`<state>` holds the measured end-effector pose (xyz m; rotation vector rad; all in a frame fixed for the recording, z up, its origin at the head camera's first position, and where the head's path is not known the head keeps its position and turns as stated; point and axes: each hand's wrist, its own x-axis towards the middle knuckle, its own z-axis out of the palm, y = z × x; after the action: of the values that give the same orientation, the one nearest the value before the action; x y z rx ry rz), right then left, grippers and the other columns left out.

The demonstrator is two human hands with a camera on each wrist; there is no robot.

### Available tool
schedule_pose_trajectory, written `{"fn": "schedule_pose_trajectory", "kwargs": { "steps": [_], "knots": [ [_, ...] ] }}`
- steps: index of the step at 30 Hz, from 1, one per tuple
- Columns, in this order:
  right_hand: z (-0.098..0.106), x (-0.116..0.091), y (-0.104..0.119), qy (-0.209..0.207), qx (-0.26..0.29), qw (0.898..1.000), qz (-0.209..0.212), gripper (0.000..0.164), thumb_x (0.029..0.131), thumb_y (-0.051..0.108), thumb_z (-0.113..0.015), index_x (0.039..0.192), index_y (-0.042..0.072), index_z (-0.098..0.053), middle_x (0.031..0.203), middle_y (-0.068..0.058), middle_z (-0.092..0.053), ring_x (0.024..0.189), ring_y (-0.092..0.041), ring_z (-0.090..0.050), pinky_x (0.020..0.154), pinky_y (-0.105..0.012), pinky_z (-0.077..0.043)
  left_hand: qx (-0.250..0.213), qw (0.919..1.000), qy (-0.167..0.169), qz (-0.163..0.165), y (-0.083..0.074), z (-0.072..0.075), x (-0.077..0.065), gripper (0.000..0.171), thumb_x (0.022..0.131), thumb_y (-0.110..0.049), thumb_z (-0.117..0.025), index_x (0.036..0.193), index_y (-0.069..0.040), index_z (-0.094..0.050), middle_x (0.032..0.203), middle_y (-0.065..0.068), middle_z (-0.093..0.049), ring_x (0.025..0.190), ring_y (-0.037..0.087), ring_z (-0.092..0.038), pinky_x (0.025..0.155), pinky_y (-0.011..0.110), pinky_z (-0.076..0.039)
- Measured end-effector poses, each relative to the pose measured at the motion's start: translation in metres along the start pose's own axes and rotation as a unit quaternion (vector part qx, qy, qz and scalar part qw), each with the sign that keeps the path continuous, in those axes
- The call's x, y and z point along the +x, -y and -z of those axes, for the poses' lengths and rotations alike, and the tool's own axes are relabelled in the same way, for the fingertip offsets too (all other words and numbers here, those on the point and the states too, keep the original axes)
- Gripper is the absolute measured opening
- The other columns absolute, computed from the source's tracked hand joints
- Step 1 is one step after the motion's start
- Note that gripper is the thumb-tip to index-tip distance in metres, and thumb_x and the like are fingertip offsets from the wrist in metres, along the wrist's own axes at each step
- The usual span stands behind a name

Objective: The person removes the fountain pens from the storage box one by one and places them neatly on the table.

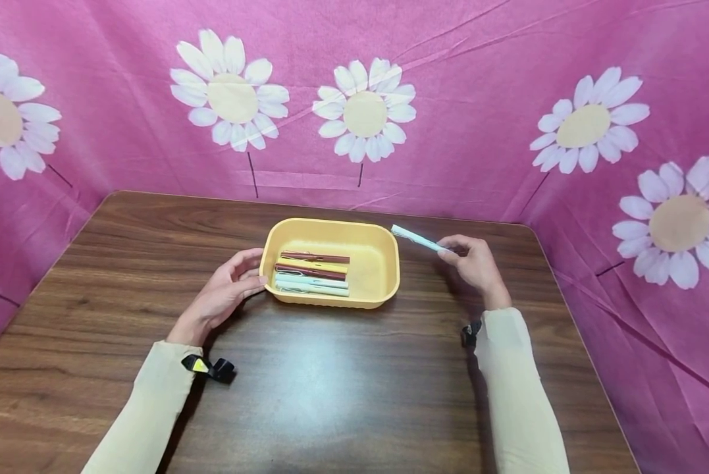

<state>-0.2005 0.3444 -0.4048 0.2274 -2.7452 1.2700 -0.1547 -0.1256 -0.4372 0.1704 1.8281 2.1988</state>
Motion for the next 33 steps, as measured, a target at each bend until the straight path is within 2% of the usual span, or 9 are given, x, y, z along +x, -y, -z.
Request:
{"fn": "schedule_pose_trajectory", "kwargs": {
  "steps": [4, 8, 16, 24, 33],
  "knots": [
    [0.003, -0.001, -0.008, -0.009, -0.021, 1.000, 0.007, 0.016, 0.093, 0.006, -0.073, 0.106, -0.004, -0.074, 0.091, -0.016, -0.070, 0.074, -0.010, -0.052, 0.058, -0.017, -0.043, 0.001, 1.0000, 0.006, 0.001, -0.001, 0.000, -0.001, 0.066, 0.093, 0.007, -0.064, 0.151, 0.005, -0.033, 0.148, 0.029, -0.039, 0.133, 0.041, -0.044, 0.095, 0.023, -0.052],
    [0.007, -0.001, -0.016, 0.001, -0.040, 0.999, 0.003, 0.016, 0.094, 0.007, -0.072, 0.106, -0.004, -0.074, 0.094, -0.021, -0.070, 0.076, -0.010, -0.052, 0.060, -0.015, -0.043, -0.005, 0.9999, 0.012, 0.002, -0.002, 0.000, -0.001, 0.066, 0.093, 0.007, -0.063, 0.152, 0.004, -0.033, 0.149, 0.029, -0.038, 0.135, 0.042, -0.042, 0.095, 0.024, -0.052],
    [0.018, -0.001, -0.027, 0.036, -0.071, 0.997, -0.020, 0.017, 0.098, 0.010, -0.068, 0.107, -0.004, -0.072, 0.093, -0.018, -0.069, 0.076, -0.010, -0.050, 0.064, -0.017, -0.041, -0.007, 0.9998, 0.017, 0.003, -0.002, 0.000, 0.000, 0.066, 0.093, 0.006, -0.063, 0.152, 0.004, -0.032, 0.149, 0.029, -0.038, 0.135, 0.041, -0.042, 0.097, 0.024, -0.051],
    [0.026, 0.000, -0.037, 0.067, -0.079, 0.995, -0.010, 0.016, 0.098, 0.008, -0.067, 0.107, -0.004, -0.072, 0.098, -0.020, -0.070, 0.079, -0.010, -0.053, 0.067, -0.015, -0.042, -0.010, 0.9997, 0.020, 0.006, -0.004, 0.000, -0.001, 0.067, 0.094, 0.005, -0.063, 0.152, 0.004, -0.031, 0.150, 0.028, -0.036, 0.137, 0.041, -0.039, 0.097, 0.023, -0.051],
    [0.025, 0.004, -0.041, 0.074, -0.078, 0.992, -0.069, 0.021, 0.098, 0.011, -0.067, 0.110, -0.006, -0.071, 0.102, -0.019, -0.070, 0.082, -0.009, -0.053, 0.069, -0.016, -0.043, -0.009, 0.9997, 0.024, 0.008, -0.005, 0.002, -0.001, 0.068, 0.093, 0.005, -0.063, 0.152, 0.004, -0.031, 0.150, 0.029, -0.036, 0.138, 0.042, -0.039, 0.098, 0.024, -0.051]
  ]
}}
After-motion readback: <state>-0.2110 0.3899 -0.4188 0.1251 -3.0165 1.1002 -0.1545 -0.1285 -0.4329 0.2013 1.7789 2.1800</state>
